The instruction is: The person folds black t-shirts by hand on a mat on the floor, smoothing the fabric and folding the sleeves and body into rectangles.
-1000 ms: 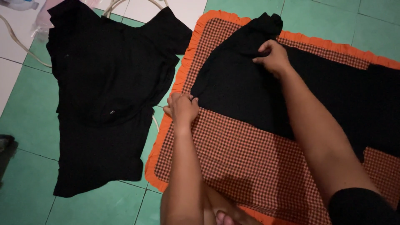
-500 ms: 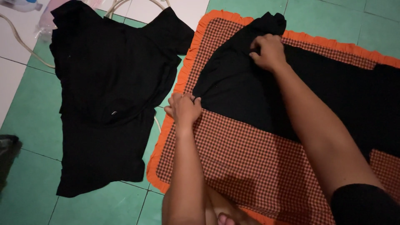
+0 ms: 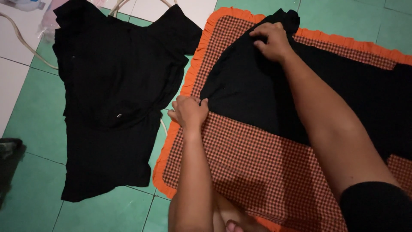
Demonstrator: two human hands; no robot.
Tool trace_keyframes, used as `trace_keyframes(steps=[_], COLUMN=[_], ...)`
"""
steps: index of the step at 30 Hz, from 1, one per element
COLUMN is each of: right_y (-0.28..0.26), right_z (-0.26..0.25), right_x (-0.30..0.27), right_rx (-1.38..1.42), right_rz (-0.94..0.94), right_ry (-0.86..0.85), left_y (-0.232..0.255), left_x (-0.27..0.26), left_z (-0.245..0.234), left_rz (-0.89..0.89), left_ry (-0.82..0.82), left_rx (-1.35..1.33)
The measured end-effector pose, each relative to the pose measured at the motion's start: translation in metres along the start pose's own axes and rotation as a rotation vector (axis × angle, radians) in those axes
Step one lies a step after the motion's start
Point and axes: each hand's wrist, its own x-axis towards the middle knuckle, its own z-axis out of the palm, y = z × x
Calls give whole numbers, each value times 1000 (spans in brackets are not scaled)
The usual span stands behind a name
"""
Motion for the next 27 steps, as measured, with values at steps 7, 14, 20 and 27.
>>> trace_keyframes(steps=[7,14,20,27], right_y=[-55,-122,-173,-179], right_z=[-11,4,22,42], right_x=[-18,-94,-148,-170], right_rx=[-236,-223,-297,-292], right_rz=[105,-44,-164,-139], right_ry=[-183,59,-53,-180], left_y=[4,3,0,-10], left_x=[-2,-4,-3,4], left_z=[-6,1,12,27], left_rz=[-24,82,188,155], left_ry=[18,35,29,52], left_rx=[-2,-40,-22,-9])
